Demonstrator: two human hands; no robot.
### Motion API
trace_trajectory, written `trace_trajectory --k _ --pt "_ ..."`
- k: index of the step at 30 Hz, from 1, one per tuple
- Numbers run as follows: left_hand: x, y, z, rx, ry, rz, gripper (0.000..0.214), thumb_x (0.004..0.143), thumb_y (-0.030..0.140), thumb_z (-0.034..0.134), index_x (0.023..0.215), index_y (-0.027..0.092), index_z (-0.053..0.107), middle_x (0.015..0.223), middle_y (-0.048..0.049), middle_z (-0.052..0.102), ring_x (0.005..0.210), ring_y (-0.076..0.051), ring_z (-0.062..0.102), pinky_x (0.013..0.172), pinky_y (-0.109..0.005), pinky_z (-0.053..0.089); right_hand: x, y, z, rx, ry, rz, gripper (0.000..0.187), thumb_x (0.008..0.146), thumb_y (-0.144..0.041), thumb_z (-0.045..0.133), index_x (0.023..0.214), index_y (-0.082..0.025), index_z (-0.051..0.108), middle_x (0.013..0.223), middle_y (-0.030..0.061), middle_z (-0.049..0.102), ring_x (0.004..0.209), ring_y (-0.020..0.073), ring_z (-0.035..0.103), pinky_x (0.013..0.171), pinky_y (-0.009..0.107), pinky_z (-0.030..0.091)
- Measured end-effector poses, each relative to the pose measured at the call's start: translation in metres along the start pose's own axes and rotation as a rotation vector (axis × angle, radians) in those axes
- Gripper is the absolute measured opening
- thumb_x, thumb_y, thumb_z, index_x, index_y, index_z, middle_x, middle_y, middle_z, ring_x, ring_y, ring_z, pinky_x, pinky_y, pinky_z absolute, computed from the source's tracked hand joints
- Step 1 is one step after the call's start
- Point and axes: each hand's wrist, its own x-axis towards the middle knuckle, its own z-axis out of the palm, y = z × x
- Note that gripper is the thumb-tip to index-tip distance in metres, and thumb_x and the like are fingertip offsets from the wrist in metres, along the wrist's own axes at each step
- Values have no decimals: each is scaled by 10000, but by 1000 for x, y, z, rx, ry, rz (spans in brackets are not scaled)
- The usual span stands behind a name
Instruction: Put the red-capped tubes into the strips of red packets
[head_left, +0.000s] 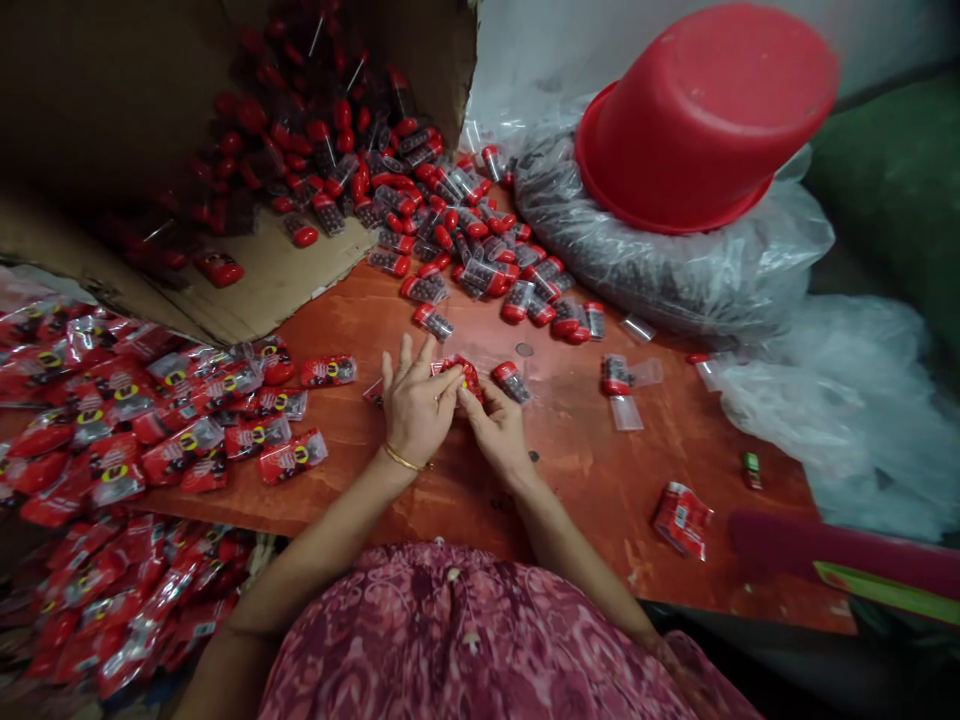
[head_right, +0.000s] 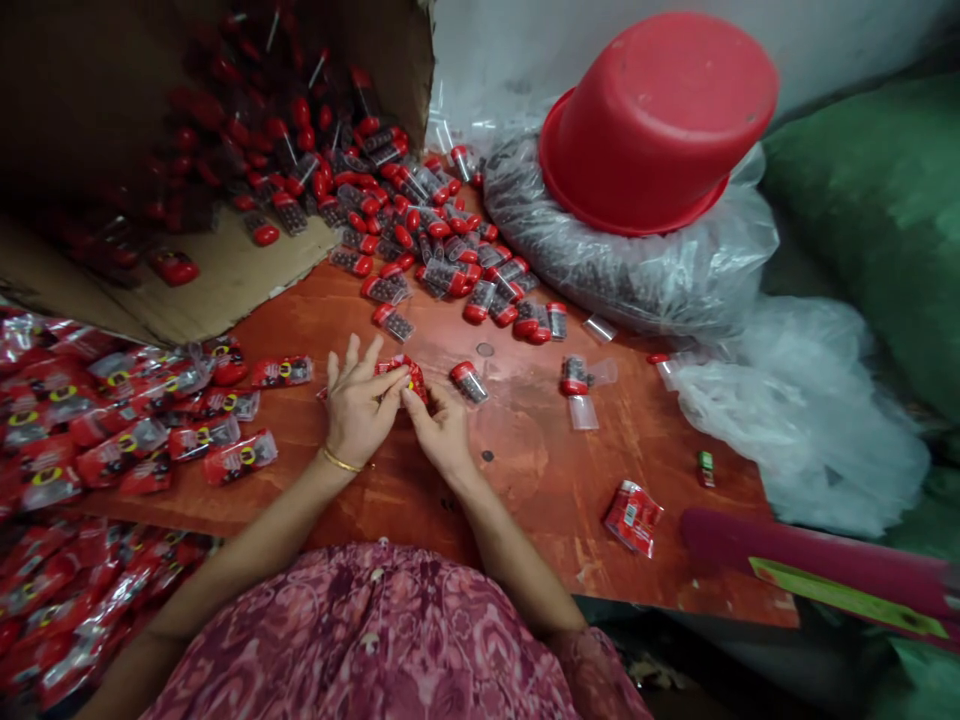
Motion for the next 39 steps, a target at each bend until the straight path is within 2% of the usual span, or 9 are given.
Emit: trace_trajectory --k 4,9,13,17,22,26,31,35,39 --pt "-3 0 1 -449 -12 -256 445 770 379 584 1169 183 583 1270 -121 555 1207 -268 472 1007 -424 357 2 -1 1 0 40 47 268 818 -417 482 678 -197 541 613 -12 528 600 123 492 605 253 440" --pt "-6 -1 1 -1064 -277 -594 359 621 412 713 841 128 704 817 -64 706 733 -148 626 693 -240 486 -2 -1 -4 -92 69 -1 294 821 -423 449 638 -199 507 552 -29 450 532 108 405 525 233 375" --pt "-6 5 -4 -1175 -301 -844 353 523 432 763 713 144 689 686 -17 676 621 -99 582 568 -198 450 -4 -4 0 -83 28 -42 235 836 -371 435 733 -194 551 627 -14 533 580 118 466 569 242 406" --pt "-3 8 -7 -1217 -208 -887 369 440 416 804 609 125 652 619 0 652 579 -84 568 568 -197 454 -4 -5 -8 -208 8 -76 297 878 -382 384 709 -193 538 618 -13 531 577 120 484 561 238 409" --pt "1 3 -8 -1257 -146 -980 374 447 392 810 665 133 652 610 5 657 537 -81 579 506 -178 432 7 8 -52 -898 210 -195 408 810 -488 500 1011 -139 573 984 131 619 877 240 526 768 374 422" --pt "2 5 -7 -1311 -215 -1030 323 529 357 785 736 146 655 622 8 658 537 -81 590 496 -179 438 9 26 -77 -1160 94 -229 385 829 -380 494 1092 -108 566 1051 172 623 886 262 540 772 401 427" --pt "2 8 -6 -1317 -219 -1036 289 564 353 772 720 147 642 610 10 652 523 -74 578 498 -179 438 -16 22 -78 -745 60 -181 290 857 -282 394 1028 -155 590 854 83 664 738 189 592 675 314 469" --pt "0 9 -3 -1289 -212 -995 347 517 405 784 676 134 638 602 13 644 516 -68 563 505 -180 430 -41 -5 -66 -222 19 68 273 841 -366 429 933 -183 609 652 -5 620 468 109 524 464 231 428" --pt "-5 15 -1 -1257 -226 -936 403 473 470 781 618 129 623 563 22 615 501 -68 542 506 -184 424 -49 -25 -55 78 -62 298 321 772 -457 508 890 -174 603 522 -40 564 313 74 433 327 199 340"
